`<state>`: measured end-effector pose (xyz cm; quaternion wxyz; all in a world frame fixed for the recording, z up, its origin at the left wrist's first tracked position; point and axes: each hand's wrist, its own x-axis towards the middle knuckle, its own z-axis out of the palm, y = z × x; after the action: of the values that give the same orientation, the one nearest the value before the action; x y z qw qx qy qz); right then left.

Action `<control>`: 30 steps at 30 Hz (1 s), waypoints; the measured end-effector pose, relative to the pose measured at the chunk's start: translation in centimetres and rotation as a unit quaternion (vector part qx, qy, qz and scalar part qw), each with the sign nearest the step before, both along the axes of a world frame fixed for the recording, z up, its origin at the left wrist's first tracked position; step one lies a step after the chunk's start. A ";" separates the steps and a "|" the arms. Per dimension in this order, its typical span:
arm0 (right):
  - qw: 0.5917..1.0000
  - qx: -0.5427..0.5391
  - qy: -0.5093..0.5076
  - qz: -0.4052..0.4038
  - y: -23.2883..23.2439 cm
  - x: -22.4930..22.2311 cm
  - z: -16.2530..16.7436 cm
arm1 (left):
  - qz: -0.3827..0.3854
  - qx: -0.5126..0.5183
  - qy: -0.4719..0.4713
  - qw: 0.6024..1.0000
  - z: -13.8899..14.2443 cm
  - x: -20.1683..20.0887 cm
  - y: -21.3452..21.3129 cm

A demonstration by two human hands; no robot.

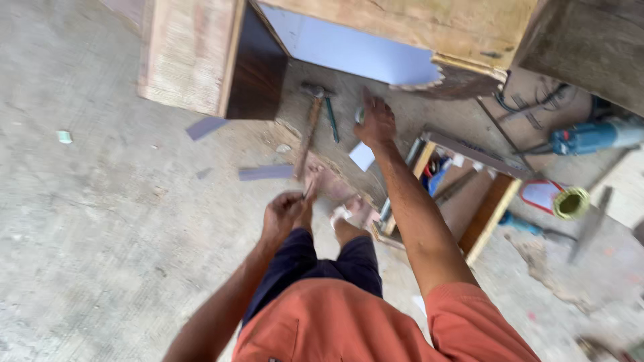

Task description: The person applies glue to a wooden frame using a small stick, then places a dark wood veneer panel onto the frame and presses it down. They use a hammer to tap the panel into place and then pick up a smaller strip of veneer.

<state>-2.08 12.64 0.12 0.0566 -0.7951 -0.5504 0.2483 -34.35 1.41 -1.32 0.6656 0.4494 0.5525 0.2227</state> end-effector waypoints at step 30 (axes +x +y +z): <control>0.927 0.292 0.193 -0.138 -4.9 6.9 0.9 | -0.479 -0.018 0.089 0.873 -3.1 23.4 13.3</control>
<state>4.82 7.76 1.04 0.4248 -0.7485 -0.4617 0.2148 -10.99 14.71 -4.39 0.6467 0.6651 0.3303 -0.1742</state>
